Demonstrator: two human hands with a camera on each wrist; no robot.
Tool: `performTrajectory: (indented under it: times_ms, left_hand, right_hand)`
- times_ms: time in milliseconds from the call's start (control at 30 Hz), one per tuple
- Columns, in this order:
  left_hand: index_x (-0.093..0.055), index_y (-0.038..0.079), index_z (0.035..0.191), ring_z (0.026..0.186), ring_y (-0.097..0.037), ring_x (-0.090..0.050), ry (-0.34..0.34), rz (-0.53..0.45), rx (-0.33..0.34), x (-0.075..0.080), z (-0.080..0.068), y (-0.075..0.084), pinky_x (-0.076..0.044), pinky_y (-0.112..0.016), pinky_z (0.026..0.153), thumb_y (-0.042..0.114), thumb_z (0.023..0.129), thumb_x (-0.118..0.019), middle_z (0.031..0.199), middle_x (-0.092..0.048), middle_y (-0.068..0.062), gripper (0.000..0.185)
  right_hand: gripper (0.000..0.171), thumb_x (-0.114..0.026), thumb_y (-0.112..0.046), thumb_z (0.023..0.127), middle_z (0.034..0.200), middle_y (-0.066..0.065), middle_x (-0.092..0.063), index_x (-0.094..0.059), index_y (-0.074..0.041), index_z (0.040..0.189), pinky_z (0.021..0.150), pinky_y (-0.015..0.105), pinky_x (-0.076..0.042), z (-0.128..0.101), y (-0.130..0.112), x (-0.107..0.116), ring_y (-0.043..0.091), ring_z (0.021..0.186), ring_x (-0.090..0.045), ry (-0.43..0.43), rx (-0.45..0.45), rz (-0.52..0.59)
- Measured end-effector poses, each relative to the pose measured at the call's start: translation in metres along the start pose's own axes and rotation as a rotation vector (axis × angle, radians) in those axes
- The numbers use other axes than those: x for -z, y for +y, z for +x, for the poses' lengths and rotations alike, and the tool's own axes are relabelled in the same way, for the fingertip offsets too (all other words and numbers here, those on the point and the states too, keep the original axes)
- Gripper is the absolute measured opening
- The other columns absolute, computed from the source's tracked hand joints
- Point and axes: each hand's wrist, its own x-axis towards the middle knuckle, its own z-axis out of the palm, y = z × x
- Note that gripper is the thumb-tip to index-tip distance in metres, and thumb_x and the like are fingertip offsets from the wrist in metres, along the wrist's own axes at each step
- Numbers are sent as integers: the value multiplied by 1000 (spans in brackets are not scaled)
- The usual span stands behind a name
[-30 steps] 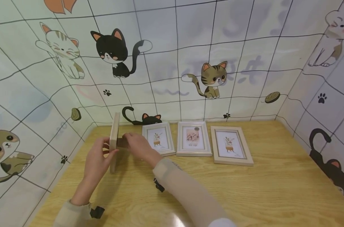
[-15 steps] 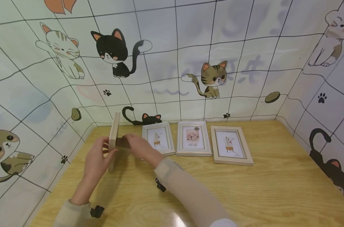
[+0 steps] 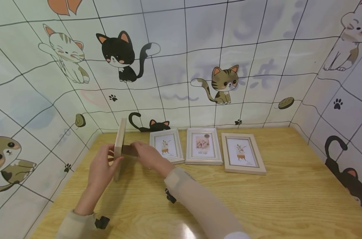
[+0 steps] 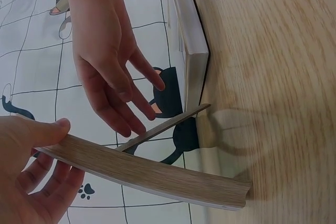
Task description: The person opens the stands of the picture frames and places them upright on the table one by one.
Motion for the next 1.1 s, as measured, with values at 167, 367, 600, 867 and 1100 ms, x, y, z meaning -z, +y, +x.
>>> performTrajectory:
  times_ms: [167, 367, 600, 867, 1100]
  left_hand:
    - [-53, 0, 120, 94, -32, -68, 8, 2, 7, -1, 0, -1, -62, -45, 75, 8, 85, -78, 107, -60, -15, 44]
    - [-53, 1, 121, 96, -33, -68, -7, -21, 38, 0, -1, -1, -63, -45, 78, 9, 85, -78, 108, -60, -15, 44]
    - [-52, 0, 120, 98, -35, -68, -45, -73, 86, 5, -1, -3, -62, -47, 82, 8, 86, -77, 112, -60, -17, 44]
    - [-53, 1, 119, 102, -35, -67, -52, -175, 84, 12, 1, -10, -61, -50, 85, 9, 86, -77, 114, -61, -16, 41]
    - [-54, -1, 121, 100, -19, -62, -26, -299, 89, 22, 7, -21, -61, -36, 88, 21, 94, -70, 113, -62, -13, 37]
  right_hand:
    - [47, -51, -9, 100, 148, 7, -53, -43, -12, 146, 110, 32, -49, -3, 2, 0, 19, 132, -56, 15, -4, 4]
    - [46, -58, -19, 100, 142, 6, -57, -46, -12, 143, 103, 32, -53, -10, -3, 3, 19, 125, -60, 64, -3, 21]
    - [46, -61, -24, 99, 137, 6, -59, -48, -12, 141, 97, 30, -56, -18, -13, 6, 19, 116, -63, 103, -25, 48]
    - [43, -62, -22, 98, 136, 6, -60, -50, -11, 137, 87, 23, -57, -25, -23, 7, 15, 110, -66, 124, -16, 55]
    - [41, -62, -23, 98, 130, 4, -63, -51, -10, 135, 83, 20, -57, -28, -27, 3, 14, 107, -67, 144, 6, 43]
